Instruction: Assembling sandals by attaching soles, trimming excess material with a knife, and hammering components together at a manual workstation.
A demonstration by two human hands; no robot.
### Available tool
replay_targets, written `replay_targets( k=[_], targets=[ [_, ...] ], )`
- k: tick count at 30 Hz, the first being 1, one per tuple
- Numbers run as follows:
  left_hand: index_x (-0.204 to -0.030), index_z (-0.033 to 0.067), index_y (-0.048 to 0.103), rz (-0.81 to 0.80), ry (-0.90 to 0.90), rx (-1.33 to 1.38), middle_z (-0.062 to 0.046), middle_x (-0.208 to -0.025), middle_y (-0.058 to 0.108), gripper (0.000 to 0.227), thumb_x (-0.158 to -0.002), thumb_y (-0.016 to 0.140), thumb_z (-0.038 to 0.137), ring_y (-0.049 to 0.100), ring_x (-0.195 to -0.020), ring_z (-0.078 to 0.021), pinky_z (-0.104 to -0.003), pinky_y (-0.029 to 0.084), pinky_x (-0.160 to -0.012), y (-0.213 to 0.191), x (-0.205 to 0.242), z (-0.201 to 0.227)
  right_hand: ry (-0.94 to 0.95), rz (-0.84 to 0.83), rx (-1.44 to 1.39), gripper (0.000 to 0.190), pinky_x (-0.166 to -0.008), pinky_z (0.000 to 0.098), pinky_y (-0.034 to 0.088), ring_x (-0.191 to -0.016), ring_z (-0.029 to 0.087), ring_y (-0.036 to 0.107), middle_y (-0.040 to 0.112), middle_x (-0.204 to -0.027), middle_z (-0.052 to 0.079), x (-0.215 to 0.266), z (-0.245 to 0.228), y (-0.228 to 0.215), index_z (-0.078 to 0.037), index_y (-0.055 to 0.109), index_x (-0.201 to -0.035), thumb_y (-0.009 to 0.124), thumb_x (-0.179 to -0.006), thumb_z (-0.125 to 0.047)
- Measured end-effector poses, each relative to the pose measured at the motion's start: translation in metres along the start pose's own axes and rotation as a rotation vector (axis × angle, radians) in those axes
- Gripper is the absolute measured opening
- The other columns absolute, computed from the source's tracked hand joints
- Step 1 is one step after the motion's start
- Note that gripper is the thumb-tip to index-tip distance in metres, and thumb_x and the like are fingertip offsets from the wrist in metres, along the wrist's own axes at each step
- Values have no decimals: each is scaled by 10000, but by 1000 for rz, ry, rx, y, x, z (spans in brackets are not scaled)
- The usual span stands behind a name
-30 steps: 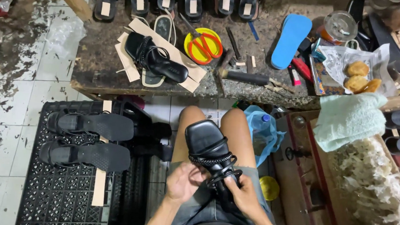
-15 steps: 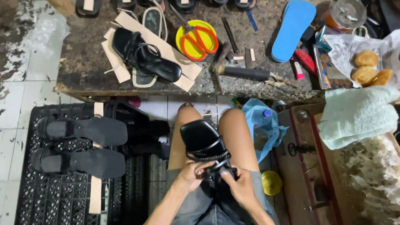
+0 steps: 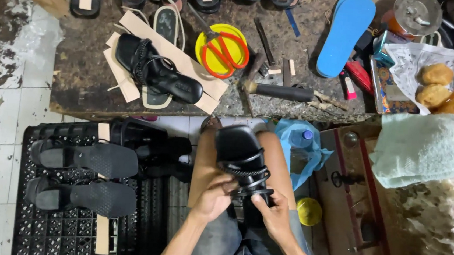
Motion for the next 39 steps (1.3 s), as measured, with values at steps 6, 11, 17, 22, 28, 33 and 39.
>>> replay_targets(
  k=[6,11,17,22,28,33,39],
  targets=[
    [-958,17,566,32,-38,-452,-46,-910,570,242,-775,592,172,514,-837,-115,-238,404,-742,74,12,24,108,42,-9,253,-729,251,436,-811,94,540,625,-855,25,-7,-7,8,-37,619,-901,502,-830,-250],
    [-868,31,654,270,69,-678,-12,-837,638,193,-779,586,189,548,-807,-86,-226,429,-747,58,5,30,-52,-119,-171,225,-834,278,412,-926,140,515,562,-961,52,-9,-39,22,-21,547,-1008,574,-807,-118],
    [-616,59,546,264,276,-733,3,-571,523,169,-761,611,117,451,-535,-83,-226,340,-465,68,-2,39,40,-6,-239,63,-657,229,438,-718,101,546,602,-752,36,-13,-14,6,-12,587,-789,628,-756,-49],
    [-723,26,612,245,256,-864,-21,-722,554,193,-801,556,194,497,-676,-103,-215,386,-619,87,-4,51,-17,9,-216,227,-845,281,414,-928,151,541,600,-947,75,-17,-26,2,1,576,-979,610,-763,-60],
    [-725,10,641,267,328,-831,-50,-736,604,165,-765,589,161,553,-705,-119,-221,429,-647,97,-13,59,59,95,-142,220,-752,271,484,-827,138,592,668,-871,90,-21,-4,-17,36,649,-891,675,-685,-38],
    [-848,18,652,169,337,-953,-118,-994,604,181,-770,588,168,557,-976,-182,-254,442,-739,90,-15,54,-115,60,-153,204,-836,299,434,-935,164,545,614,-977,91,-30,-40,-12,17,627,-919,638,-725,-45],
    [-779,11,624,183,407,-906,-81,-837,603,163,-759,611,172,550,-841,-163,-248,423,-726,107,-8,72,-40,65,-166,74,-664,226,418,-732,91,514,601,-767,21,-29,-36,-9,-9,631,-783,631,-746,-73]
  ],
)
Point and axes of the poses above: each hand's wrist, its own x-axis away from the middle knuckle, its own y-axis out of the palm, z = x × y, the point moved 8 cm from there along -x, towards the middle knuckle
